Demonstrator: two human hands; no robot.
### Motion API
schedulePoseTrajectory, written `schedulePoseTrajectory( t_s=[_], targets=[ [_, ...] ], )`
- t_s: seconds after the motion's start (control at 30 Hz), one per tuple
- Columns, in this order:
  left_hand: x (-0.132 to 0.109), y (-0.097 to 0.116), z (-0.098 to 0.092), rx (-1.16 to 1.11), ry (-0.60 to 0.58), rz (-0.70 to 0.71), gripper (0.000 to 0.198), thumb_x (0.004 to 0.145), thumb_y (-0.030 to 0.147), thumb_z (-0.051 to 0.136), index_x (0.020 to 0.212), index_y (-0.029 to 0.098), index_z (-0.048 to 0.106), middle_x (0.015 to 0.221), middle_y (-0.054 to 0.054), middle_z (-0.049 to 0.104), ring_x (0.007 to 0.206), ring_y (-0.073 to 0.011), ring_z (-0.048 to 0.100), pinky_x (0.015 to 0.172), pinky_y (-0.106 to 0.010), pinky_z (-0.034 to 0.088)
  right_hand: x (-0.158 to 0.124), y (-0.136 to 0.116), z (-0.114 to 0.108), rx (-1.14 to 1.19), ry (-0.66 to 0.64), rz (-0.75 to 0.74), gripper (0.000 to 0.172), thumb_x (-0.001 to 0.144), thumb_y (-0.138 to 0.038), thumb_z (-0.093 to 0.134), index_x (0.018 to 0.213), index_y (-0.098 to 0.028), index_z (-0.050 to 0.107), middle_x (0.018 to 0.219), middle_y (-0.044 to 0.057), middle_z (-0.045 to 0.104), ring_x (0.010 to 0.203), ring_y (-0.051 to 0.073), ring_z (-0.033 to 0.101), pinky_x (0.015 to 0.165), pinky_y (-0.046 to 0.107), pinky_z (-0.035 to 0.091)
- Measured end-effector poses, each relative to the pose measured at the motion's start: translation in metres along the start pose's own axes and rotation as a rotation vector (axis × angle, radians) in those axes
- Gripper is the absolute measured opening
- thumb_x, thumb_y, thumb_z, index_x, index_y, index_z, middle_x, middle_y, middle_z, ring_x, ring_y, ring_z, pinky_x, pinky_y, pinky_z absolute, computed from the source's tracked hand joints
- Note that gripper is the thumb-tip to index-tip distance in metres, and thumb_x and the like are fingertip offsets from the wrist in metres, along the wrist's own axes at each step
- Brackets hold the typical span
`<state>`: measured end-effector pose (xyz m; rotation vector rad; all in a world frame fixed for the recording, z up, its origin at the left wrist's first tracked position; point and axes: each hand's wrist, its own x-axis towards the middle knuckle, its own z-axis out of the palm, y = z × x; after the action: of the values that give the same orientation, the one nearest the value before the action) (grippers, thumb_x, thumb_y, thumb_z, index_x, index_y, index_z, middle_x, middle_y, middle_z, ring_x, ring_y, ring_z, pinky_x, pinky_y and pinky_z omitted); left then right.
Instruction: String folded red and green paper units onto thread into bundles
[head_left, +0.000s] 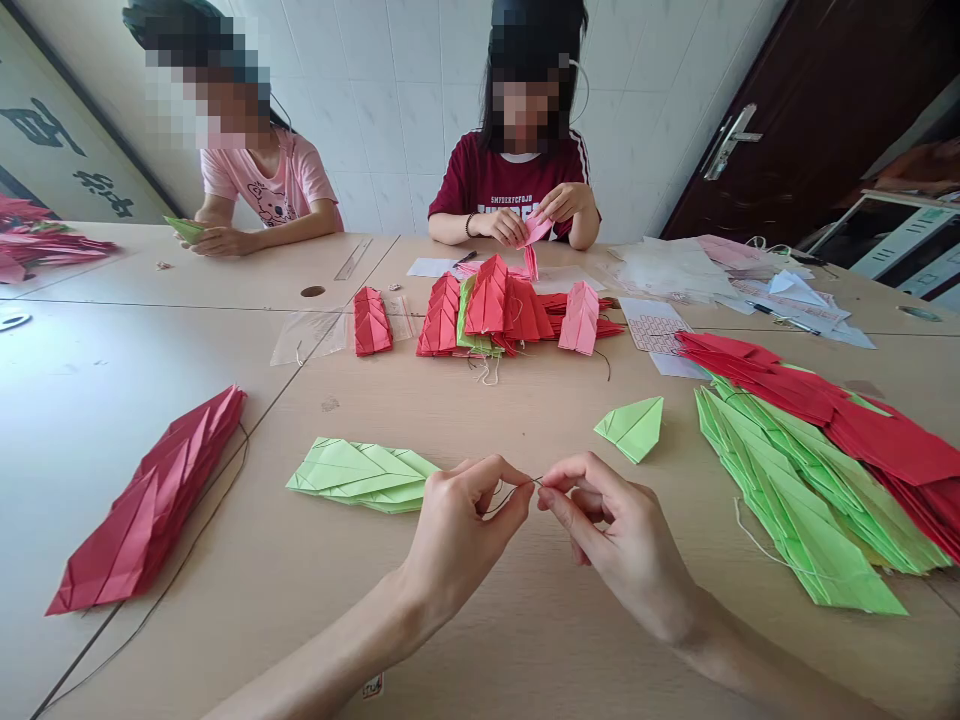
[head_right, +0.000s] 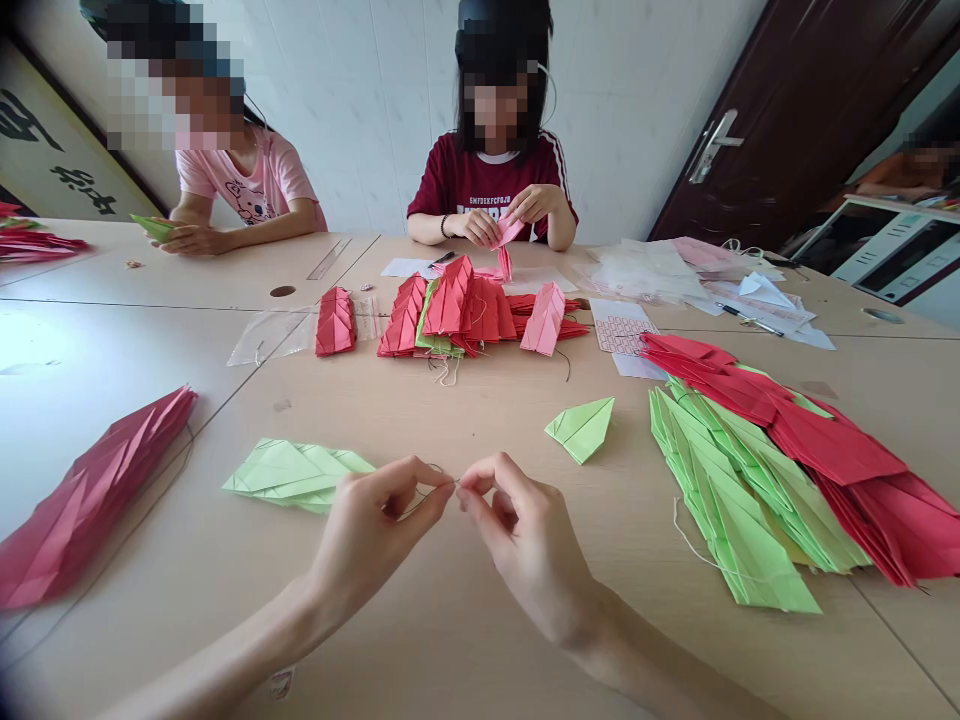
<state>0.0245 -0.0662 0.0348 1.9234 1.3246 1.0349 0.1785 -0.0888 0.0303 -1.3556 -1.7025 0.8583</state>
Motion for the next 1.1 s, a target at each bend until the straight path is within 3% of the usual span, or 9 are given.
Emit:
schedulePoseTrajectory(
  t_s=[0.17,0.47,0.73,0.93,1.1],
  targets=[
    [0.003,0.001,-0.003,-0.129,-0.11,-0.168,0.018,0.077,0.028,0.057,0.065,0.017,0.064,0.046,0.009,0.016,0.045,-0.0054,0.017,0.044,-0.019,0.016,0.001,0.002,0.0,0.026,0.002,0.024,0.013,0.086,-0.033,0.05,0.08,-0.023,0.05,0.057,-0.004,0.054,0.042,0.008,0.039,0.037,0.019,0.034],
    [0.008,0.001,-0.008,-0.432,-0.29,-0.356,0.027,0.076,0.04,0.06,0.07,0.015,0.067,0.046,0.009,0.017,0.045,-0.005,0.014,0.042,-0.021,0.011,0.007,0.0,-0.006,0.288,-0.11,0.225,0.02,0.084,-0.036,0.055,0.079,-0.023,0.041,0.068,-0.003,0.066,0.038,0.004,0.038,0.04,0.018,0.035],
    [0.009,-0.002,-0.008,-0.51,-0.391,-0.403,0.034,0.076,0.048,0.058,0.077,0.014,0.065,0.047,0.007,0.03,0.047,-0.0057,0.02,0.043,-0.021,0.013,0.011,0.004,-0.01,0.447,-0.233,0.241,0.025,0.084,-0.04,0.056,0.097,-0.02,0.049,0.07,0.0,0.066,0.039,0.004,0.036,0.039,0.018,0.033],
    [0.009,-0.001,-0.01,-0.51,-0.418,-0.401,0.032,0.076,0.046,0.058,0.079,0.015,0.064,0.054,0.004,0.044,0.049,-0.006,0.026,0.045,-0.021,0.017,0.013,0.003,-0.011,0.505,-0.255,0.28,0.024,0.082,-0.04,0.058,0.088,-0.018,0.054,0.068,0.0,0.065,0.038,0.003,0.033,0.036,0.017,0.027],
    [0.009,-0.001,-0.011,-0.503,-0.426,-0.368,0.031,0.076,0.044,0.059,0.083,0.015,0.063,0.052,0.005,0.043,0.048,-0.0064,0.028,0.045,-0.02,0.019,0.013,0.003,-0.012,0.532,-0.277,0.297,0.022,0.081,-0.037,0.06,0.087,-0.018,0.051,0.066,-0.001,0.066,0.036,0.002,0.032,0.035,0.017,0.023]
  ],
)
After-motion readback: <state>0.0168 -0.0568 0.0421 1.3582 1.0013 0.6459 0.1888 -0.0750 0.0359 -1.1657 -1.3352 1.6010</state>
